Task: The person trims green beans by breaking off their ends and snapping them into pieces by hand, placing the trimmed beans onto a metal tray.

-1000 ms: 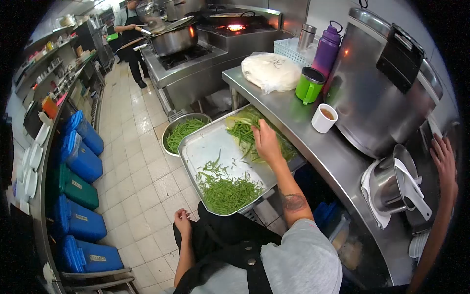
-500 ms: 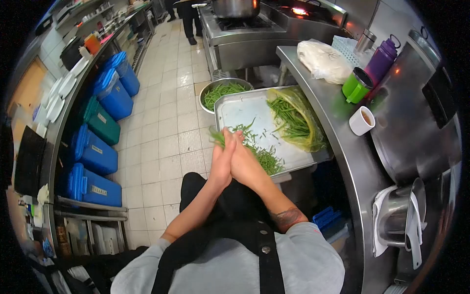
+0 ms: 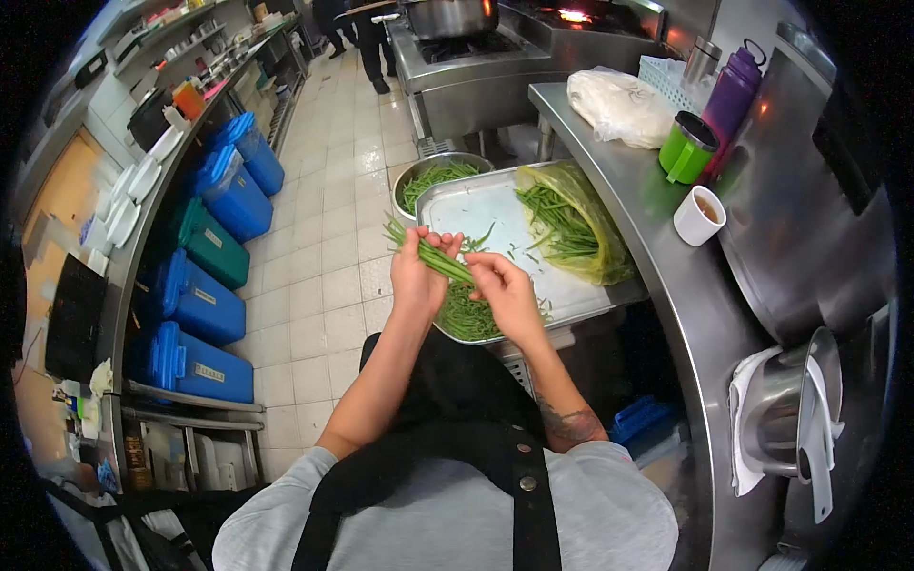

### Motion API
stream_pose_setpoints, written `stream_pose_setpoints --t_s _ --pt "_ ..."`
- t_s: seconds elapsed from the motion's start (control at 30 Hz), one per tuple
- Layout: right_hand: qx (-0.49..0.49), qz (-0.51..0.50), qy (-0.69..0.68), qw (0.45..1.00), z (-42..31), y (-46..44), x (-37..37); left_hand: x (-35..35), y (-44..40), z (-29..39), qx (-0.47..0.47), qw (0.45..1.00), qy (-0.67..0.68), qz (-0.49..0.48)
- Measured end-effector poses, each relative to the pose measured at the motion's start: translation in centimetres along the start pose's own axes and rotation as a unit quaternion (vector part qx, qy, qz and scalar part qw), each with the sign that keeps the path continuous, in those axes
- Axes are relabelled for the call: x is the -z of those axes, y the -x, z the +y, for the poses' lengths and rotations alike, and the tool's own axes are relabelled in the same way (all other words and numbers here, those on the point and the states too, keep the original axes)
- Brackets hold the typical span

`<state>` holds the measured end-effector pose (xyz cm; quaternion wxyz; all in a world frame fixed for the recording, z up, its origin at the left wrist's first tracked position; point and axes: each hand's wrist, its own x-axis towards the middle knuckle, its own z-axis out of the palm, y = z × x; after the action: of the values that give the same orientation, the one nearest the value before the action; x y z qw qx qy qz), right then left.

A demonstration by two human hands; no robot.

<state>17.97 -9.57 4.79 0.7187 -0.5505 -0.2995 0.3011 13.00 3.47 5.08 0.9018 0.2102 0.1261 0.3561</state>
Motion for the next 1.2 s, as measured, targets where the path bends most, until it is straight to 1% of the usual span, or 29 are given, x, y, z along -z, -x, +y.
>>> stream_pose_setpoints --t_s 0.03,0.07,0.1,0.17,0.2,0.23,0.3,0.4,0.5,0.53,0.6,0.63,0.73,0.77,0.83,0.87,0.9,0.97,1.07,1.13,1.17,1.2 --pt "-0.012 0.038 -0.102 0.994 1.2 0.1 -0.4 -0.3 0.3 0.1 -0.004 1.0 -0.015 -0.017" --pt "-0.024 0.074 -0.203 0.976 2.1 0.2 -0.8 -0.6 0.8 0.1 -0.007 0.999 -0.031 -0.035" --pt "-0.029 0.079 -0.259 0.962 2.4 0.4 -1.8 -1.2 1.6 0.1 0.0 0.996 -0.061 -0.057" --pt "0.016 0.098 -0.31 0.945 2.0 0.2 -3.2 -1.9 3.7 -0.6 0.02 0.987 -0.123 -0.098" --pt "0.038 0.11 -0.335 0.935 1.6 0.2 -3.7 -1.5 4.0 -1.3 0.012 0.987 -0.123 -0.103" --pt "0.013 0.157 -0.358 0.92 1.0 0.3 -4.2 -0.8 4.2 -2.0 0.006 0.986 -0.123 -0.109" --pt "0.012 0.153 -0.344 0.926 1.1 0.5 -4.0 -0.4 4.6 -2.2 -0.006 0.986 -0.118 -0.121" --pt "0.022 0.122 -0.304 0.945 2.0 0.7 -3.6 -0.9 5.5 -1.6 -0.018 0.984 -0.14 -0.105" --pt "0.026 0.085 -0.278 0.956 2.9 1.3 -4.0 0.1 5.8 -0.6 0.014 0.97 -0.196 -0.141" --pt "0.026 0.073 -0.273 0.959 3.1 1.4 -4.1 0.5 5.8 -0.1 0.035 0.971 -0.185 -0.148" --pt "0.0 0.01 -0.251 0.968 2.4 1.9 -3.4 1.3 6.0 0.9 0.077 0.971 -0.161 -0.161" --pt "-0.015 -0.022 -0.24 0.97 2.0 2.1 -3.1 1.6 6.5 1.3 0.105 0.975 -0.134 -0.142" --pt "0.028 -0.024 -0.254 0.967 1.7 1.3 -3.1 2.9 8.3 3.4 0.214 0.963 -0.1 -0.133" --pt "0.05 -0.041 -0.216 0.974 1.6 0.9 -2.8 3.5 8.9 3.8 0.242 0.954 -0.113 -0.139" --pt "0.034 -0.153 -0.151 0.976 1.8 0.1 -2.1 3.7 10.3 4.3 0.269 0.946 -0.122 -0.136" --pt "0.027 -0.21 -0.118 0.97 1.8 -0.2 -1.9 3.8 10.9 4.4 0.281 0.942 -0.125 -0.135" --pt "0.015 -0.294 -0.07 0.953 1.1 -0.4 -1.9 4.4 11.1 4.4 0.28 0.943 -0.119 -0.136" --pt "-0.067 -0.373 0.03 0.925 0.0 -0.6 -2.2 4.5 11.4 4.9 0.272 0.947 -0.126 -0.117" --pt "-0.066 -0.374 0.059 0.923 -0.1 -1.0 -3.5 5.1 11.5 5.9 0.261 0.951 -0.139 -0.094" --pt "0.08 -0.298 0.047 0.95 1.4 -1.4 -4.8 5.6 11.4 6.8 0.258 0.952 -0.135 -0.095" --pt "0.028 -0.267 -0.004 0.963 1.5 -1.5 -4.8 6.0 11.3 7.1 0.257 0.953 -0.136 -0.091" --pt "-0.002 -0.277 0.011 0.961 1.3 -1.6 -4.7 6.2 11.3 7.5 0.252 0.953 -0.145 -0.089"
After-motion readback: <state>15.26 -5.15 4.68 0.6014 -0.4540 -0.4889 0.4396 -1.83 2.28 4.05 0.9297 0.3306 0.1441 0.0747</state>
